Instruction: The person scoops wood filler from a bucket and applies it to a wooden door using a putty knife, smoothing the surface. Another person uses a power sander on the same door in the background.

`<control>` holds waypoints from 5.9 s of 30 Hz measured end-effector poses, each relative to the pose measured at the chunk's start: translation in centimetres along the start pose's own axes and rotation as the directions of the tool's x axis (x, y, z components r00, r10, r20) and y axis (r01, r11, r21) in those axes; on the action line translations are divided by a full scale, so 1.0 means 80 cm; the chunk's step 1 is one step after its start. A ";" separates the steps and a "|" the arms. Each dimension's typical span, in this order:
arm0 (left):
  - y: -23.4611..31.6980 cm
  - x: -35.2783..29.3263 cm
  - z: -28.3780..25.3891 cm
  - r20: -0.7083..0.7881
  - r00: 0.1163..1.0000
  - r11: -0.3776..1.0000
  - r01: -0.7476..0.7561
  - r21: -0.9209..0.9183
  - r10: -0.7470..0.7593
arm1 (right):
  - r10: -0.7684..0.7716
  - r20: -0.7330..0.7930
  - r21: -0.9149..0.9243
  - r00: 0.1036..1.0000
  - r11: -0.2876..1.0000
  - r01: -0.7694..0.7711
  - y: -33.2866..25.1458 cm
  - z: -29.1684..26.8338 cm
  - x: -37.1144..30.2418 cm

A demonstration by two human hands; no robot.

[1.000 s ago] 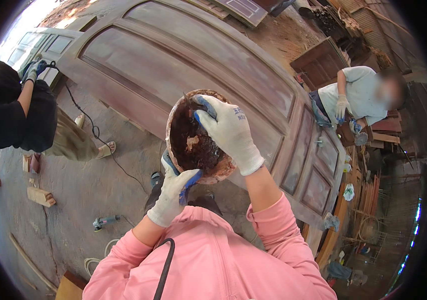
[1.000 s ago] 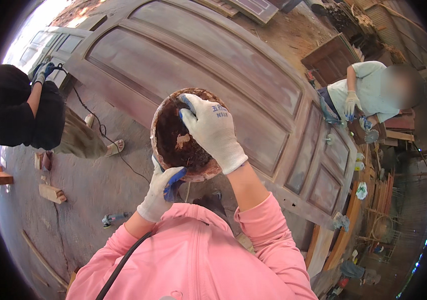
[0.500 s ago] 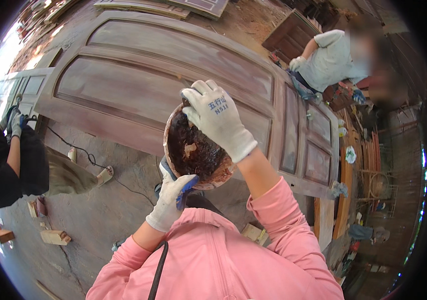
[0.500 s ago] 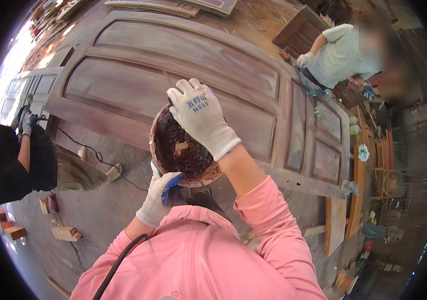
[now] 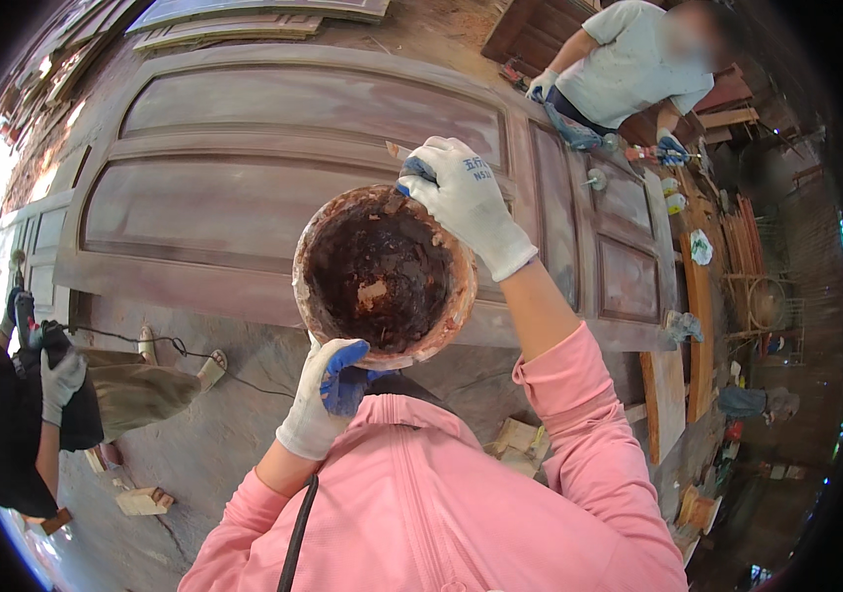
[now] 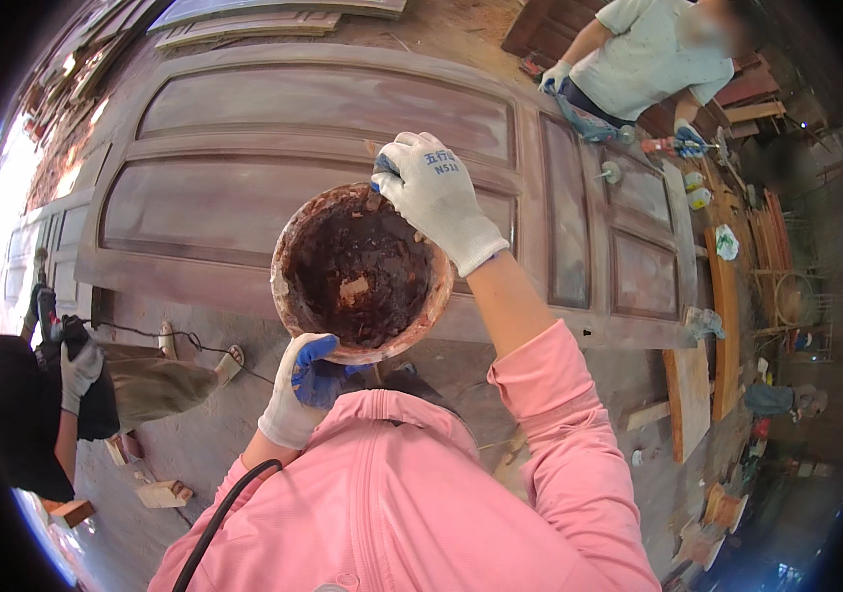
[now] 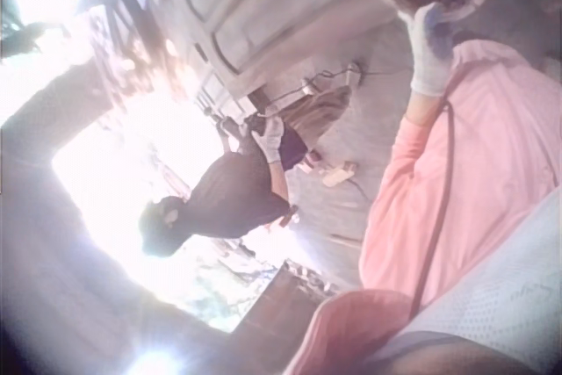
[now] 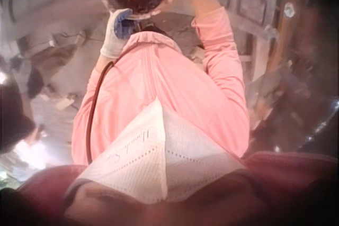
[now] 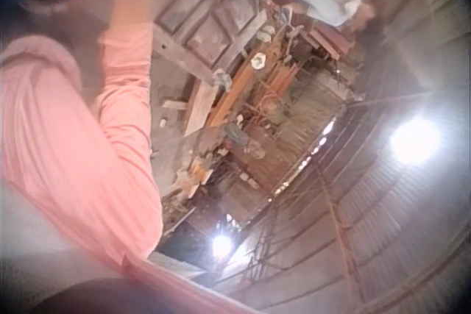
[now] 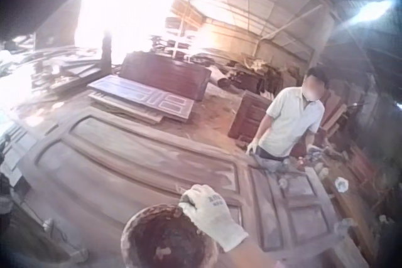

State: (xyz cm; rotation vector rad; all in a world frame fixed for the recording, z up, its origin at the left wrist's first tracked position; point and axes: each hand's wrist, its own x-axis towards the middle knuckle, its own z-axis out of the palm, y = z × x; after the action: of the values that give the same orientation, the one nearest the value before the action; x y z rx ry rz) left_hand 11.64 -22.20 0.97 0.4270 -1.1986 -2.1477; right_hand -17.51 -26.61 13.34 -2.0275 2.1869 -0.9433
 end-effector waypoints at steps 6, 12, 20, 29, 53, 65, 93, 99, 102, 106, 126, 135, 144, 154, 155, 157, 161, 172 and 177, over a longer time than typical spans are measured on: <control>-0.006 0.017 0.032 0.153 0.985 0.966 -0.112 0.231 0.078 | 0.005 0.027 -0.052 1.000 0.999 -0.004 0.049 -0.021 -0.014; 0.003 0.057 0.056 0.295 0.928 0.622 -0.371 0.689 0.228 | 0.076 -0.203 0.108 0.976 0.993 -0.055 0.052 -0.082 -0.046; 0.011 0.144 0.068 0.022 0.997 0.992 0.068 0.106 -0.070 | 0.271 -0.232 -0.051 0.934 0.956 -0.290 -0.016 -0.079 -0.121; 0.032 0.204 0.019 0.157 0.928 0.886 0.257 0.385 -0.337 | 0.388 -0.402 -0.411 0.830 0.733 -0.542 -0.065 -0.021 -0.084; 0.049 0.338 -0.035 0.588 0.233 0.576 0.645 0.503 -0.774 | 0.556 0.046 0.992 -0.830 0.069 0.101 -0.171 0.226 -0.598; 0.106 0.177 0.024 0.633 0.369 0.712 0.537 0.452 -0.681 | 0.476 -0.878 0.144 0.050 0.362 -0.921 -0.311 0.002 -0.234; 0.147 0.097 0.078 0.602 0.338 0.664 0.580 0.471 -0.723 | 0.534 -0.844 -0.005 0.050 0.085 -0.996 -0.300 0.000 -0.215; 0.153 0.097 0.080 0.634 0.392 0.745 0.376 0.551 -0.667 | 0.584 -0.812 0.173 -0.007 0.230 -0.958 -0.323 -0.002 -0.220; 0.149 0.096 0.075 0.663 0.422 0.786 0.316 0.532 -0.618 | 0.615 -0.788 0.154 0.034 0.251 -0.956 -0.322 0.005 -0.219; 0.145 0.095 0.065 0.688 0.453 0.821 0.237 0.520 -0.567 | 0.599 -0.800 0.122 0.009 0.176 -0.977 -0.309 0.011 -0.224; 0.136 0.083 0.075 0.545 0.441 0.697 0.532 0.480 -0.713 | 0.625 -0.779 0.050 0.051 0.144 -0.988 -0.300 0.009 -0.203; 0.143 0.083 0.078 0.596 0.449 0.743 0.478 0.469 -0.666 | 0.739 -0.673 0.202 0.018 0.207 -0.957 -0.292 -0.009 -0.204; 0.138 0.086 0.072 0.589 0.427 0.713 0.555 0.429 -0.686 | 0.884 -0.466 0.578 -0.024 0.284 -0.765 -0.297 -0.030 -0.221; 0.080 0.144 -0.035 0.614 0.408 0.682 0.663 0.309 -0.676 | 0.985 -0.161 0.984 -0.066 0.155 -0.085 -0.317 -0.003 -0.240; 0.079 0.162 -0.054 0.676 0.389 0.730 0.596 0.334 -0.627 | 0.985 -0.169 0.985 -0.045 0.167 -0.046 -0.321 -0.007 -0.237; 0.091 0.158 -0.023 0.564 0.367 0.603 0.734 0.312 -0.739 | 0.985 -0.162 0.987 -0.056 0.162 0.005 -0.309 0.016 -0.248; 0.088 0.179 -0.006 0.479 0.272 0.481 0.783 0.394 -0.835 | 0.985 -0.136 0.940 -0.110 0.163 0.299 -0.282 0.051 -0.246; 0.012 0.252 0.005 0.473 0.299 0.491 0.793 0.361 -0.829 | 0.960 -0.138 0.861 -0.243 0.238 0.451 -0.233 0.115 -0.239; -0.033 0.327 0.014 0.460 0.392 0.559 0.768 0.314 -0.797 | 0.942 -0.145 0.832 -0.302 0.282 0.479 -0.174 0.156 -0.245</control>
State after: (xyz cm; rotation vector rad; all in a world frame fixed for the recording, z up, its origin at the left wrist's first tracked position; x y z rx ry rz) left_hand -9.45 -37.84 -0.04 0.4544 -1.5739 -3.2690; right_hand 3.20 -13.59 1.68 0.8322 1.0517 -3.0293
